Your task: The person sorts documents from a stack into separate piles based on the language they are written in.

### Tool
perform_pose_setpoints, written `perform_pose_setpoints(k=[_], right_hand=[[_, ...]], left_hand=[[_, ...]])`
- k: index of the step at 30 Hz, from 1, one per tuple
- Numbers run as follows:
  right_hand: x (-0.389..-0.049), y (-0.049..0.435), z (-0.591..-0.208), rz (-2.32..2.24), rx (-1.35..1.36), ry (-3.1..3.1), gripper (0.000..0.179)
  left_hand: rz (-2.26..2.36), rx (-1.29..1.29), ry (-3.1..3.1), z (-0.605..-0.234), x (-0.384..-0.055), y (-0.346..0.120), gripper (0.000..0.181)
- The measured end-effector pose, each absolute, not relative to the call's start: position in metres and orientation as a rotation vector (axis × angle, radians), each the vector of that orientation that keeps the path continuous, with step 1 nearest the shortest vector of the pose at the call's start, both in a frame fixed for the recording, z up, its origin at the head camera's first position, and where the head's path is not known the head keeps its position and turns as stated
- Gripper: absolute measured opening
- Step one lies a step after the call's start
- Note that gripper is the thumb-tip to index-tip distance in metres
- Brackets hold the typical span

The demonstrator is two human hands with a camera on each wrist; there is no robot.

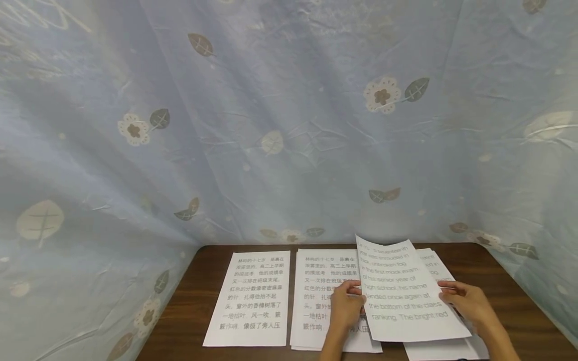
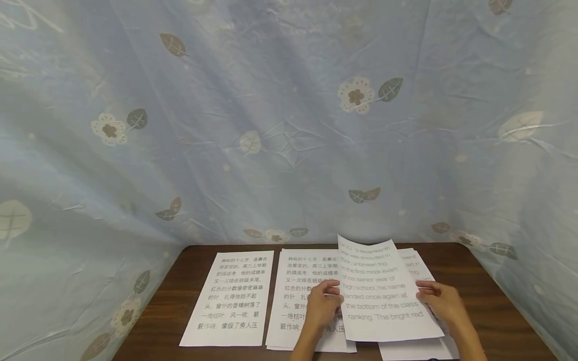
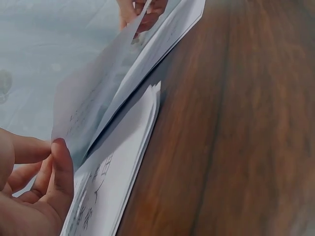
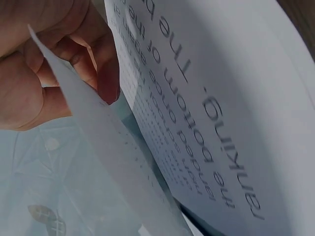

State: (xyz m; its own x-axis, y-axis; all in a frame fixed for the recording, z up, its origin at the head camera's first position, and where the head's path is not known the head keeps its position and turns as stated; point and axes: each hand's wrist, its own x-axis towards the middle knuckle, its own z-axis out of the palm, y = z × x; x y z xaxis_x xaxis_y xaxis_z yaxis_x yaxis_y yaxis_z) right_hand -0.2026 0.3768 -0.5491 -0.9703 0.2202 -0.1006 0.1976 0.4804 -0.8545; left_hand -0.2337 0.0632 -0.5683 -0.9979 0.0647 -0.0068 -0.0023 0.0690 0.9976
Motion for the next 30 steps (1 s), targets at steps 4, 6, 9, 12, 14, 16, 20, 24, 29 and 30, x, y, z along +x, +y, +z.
perform_pose_setpoints(k=[4,6,9,12,14,16,20,24,29,30], right_hand=[[-0.201,0.384,-0.548,1.538,-0.399,-2.701,0.057],[-0.200,0.388,-0.548,1.535,-0.410,-2.703,0.056],[-0.198,0.394,-0.548,1.513,-0.417,-2.711,0.056],[-0.196,0.400,-0.549,1.490,-0.425,-2.716,0.056],[-0.194,0.404,-0.550,1.490,-0.420,-2.711,0.056],[-0.193,0.407,-0.551,1.497,-0.430,-2.708,0.056],[-0.192,0.414,-0.550,1.522,-0.451,-2.705,0.057],[-0.189,0.420,-0.549,1.545,-0.463,-2.702,0.057],[-0.184,0.430,-0.548,1.529,-0.443,-2.717,0.056],[-0.184,0.432,-0.548,1.520,-0.442,-2.724,0.055]], left_hand=[[2.107,0.075,2.273,-0.568,-0.233,0.070,0.037],[2.122,0.075,2.272,-0.568,-0.233,0.075,0.037],[2.143,0.080,2.265,-0.567,-0.232,0.081,0.037],[2.155,0.078,2.249,-0.568,-0.230,0.087,0.037],[2.161,0.092,2.250,-0.568,-0.229,0.091,0.037],[2.174,0.103,2.242,-0.569,-0.228,0.095,0.036],[2.186,0.126,2.235,-0.569,-0.226,0.101,0.036],[2.178,0.128,2.229,-0.570,-0.223,0.108,0.036],[2.208,0.095,2.182,-0.573,-0.222,0.119,0.037],[2.215,0.080,2.170,-0.573,-0.222,0.121,0.037]])
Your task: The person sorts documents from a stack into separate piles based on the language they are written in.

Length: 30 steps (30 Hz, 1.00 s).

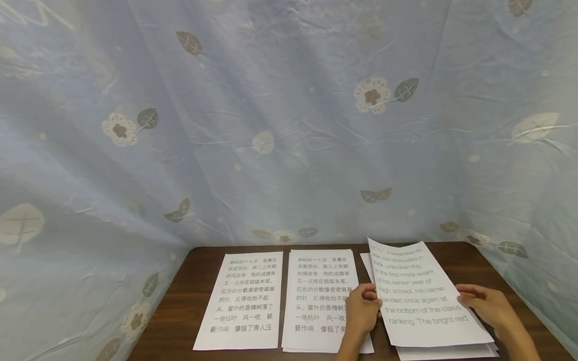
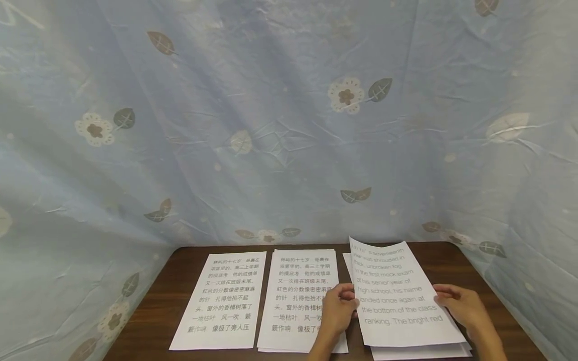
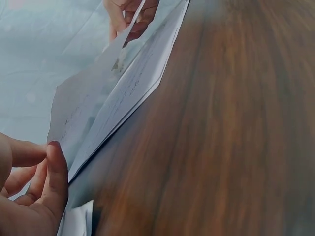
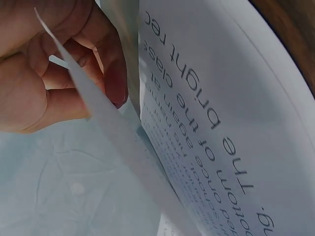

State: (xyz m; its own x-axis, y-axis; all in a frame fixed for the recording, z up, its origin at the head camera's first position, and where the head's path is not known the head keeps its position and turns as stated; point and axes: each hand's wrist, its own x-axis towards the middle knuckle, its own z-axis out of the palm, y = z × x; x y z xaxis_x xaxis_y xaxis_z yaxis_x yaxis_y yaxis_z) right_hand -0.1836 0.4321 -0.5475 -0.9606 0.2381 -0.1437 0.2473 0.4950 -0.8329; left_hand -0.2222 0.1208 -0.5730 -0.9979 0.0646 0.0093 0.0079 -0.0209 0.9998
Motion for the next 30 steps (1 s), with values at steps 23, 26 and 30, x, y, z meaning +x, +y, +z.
perform_pose_setpoints(k=[23,26,30], right_hand=[[-0.183,0.436,-0.556,-1.514,0.425,2.694,0.052],[-0.183,0.436,-0.557,-1.514,0.429,2.695,0.052],[-0.184,0.436,-0.559,-1.480,0.438,2.721,0.051]], left_hand=[[2.171,0.130,2.228,-0.576,-0.218,0.131,0.038],[2.173,0.131,2.221,-0.576,-0.218,0.130,0.038],[2.169,0.130,2.215,-0.576,-0.218,0.130,0.038]])
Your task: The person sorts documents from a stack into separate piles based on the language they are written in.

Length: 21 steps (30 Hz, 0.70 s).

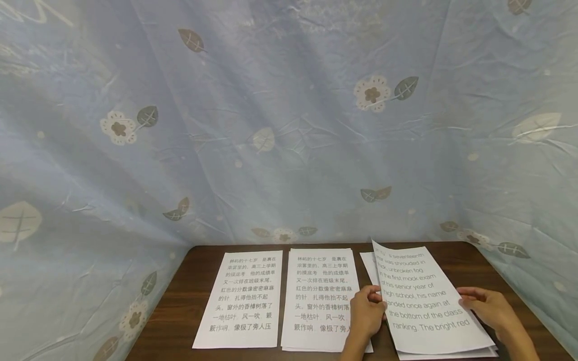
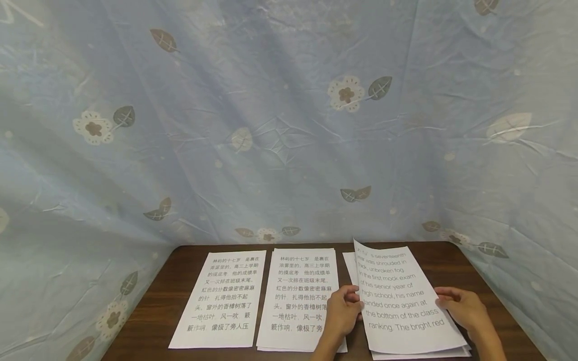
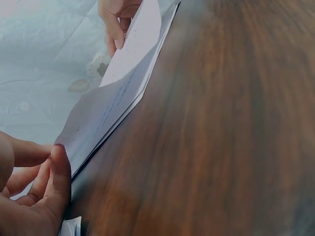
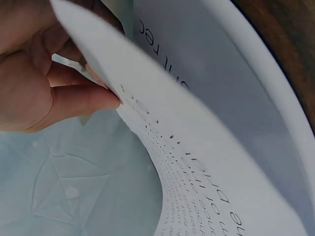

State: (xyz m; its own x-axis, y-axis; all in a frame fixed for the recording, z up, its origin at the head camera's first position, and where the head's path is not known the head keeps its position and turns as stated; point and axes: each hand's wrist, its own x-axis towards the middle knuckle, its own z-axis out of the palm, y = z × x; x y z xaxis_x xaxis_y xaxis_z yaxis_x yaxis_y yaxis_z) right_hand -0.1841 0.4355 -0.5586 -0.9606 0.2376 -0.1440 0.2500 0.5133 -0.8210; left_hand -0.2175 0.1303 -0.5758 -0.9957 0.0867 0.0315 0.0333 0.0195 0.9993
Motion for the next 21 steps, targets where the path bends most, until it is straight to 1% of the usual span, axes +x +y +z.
perform_pose_setpoints(k=[12,21], right_hand=[[-0.1850,0.4326,-0.5620,-1.424,0.459,2.776,0.051],[-0.1846,0.4331,-0.5613,-1.354,0.472,2.818,0.051]], left_hand=[[2.125,0.128,2.231,-0.5767,-0.2166,0.1309,0.037],[2.048,0.192,2.308,-0.5753,-0.2141,0.1298,0.041]])
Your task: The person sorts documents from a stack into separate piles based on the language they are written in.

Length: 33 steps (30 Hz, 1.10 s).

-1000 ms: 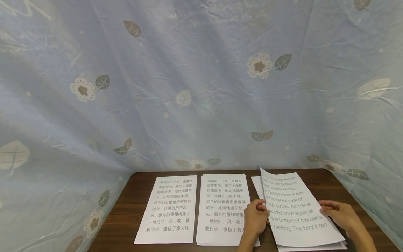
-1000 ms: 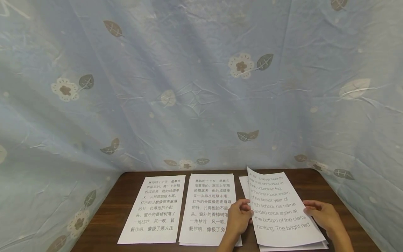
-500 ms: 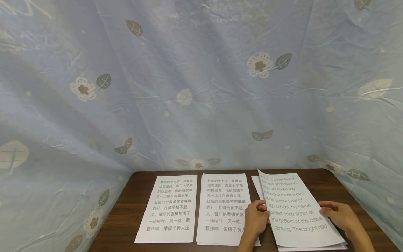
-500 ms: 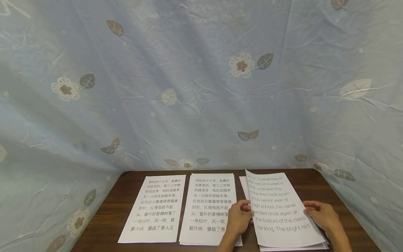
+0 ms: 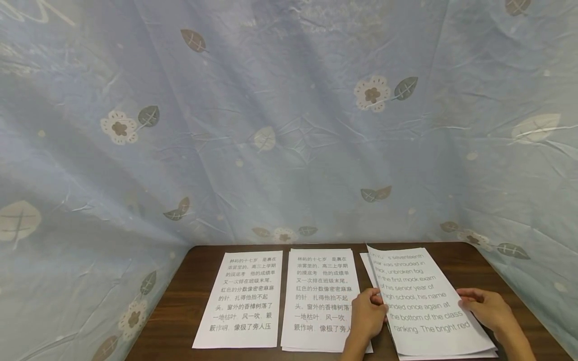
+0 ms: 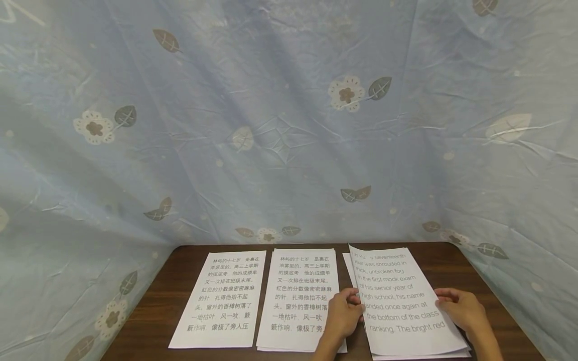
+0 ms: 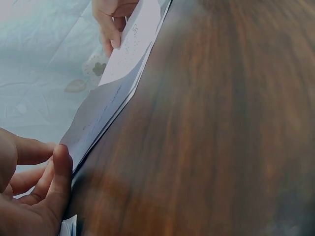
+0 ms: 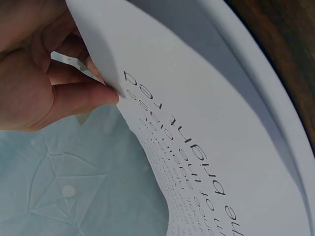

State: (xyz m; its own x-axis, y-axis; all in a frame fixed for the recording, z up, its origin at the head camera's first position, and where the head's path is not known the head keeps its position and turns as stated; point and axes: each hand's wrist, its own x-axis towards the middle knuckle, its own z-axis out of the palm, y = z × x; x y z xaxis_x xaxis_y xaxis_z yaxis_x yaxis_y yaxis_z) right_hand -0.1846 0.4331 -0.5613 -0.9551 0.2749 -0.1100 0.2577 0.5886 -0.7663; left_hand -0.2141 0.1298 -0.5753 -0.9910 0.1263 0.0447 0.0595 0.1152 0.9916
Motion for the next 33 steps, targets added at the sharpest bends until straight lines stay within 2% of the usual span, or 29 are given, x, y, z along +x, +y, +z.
perform_pose_setpoints(k=[10,23,33], right_hand=[[-0.184,0.432,-0.555,1.081,-0.481,-2.830,0.050],[-0.196,0.403,-0.555,1.457,-0.402,-2.756,0.057],[-0.209,0.355,-0.553,1.537,-0.338,-2.741,0.048]], left_hand=[[2.015,0.189,2.359,-0.572,-0.222,0.118,0.043],[1.966,0.239,2.366,-0.570,-0.224,0.093,0.038],[1.886,0.261,2.456,-0.569,-0.232,0.069,0.039]])
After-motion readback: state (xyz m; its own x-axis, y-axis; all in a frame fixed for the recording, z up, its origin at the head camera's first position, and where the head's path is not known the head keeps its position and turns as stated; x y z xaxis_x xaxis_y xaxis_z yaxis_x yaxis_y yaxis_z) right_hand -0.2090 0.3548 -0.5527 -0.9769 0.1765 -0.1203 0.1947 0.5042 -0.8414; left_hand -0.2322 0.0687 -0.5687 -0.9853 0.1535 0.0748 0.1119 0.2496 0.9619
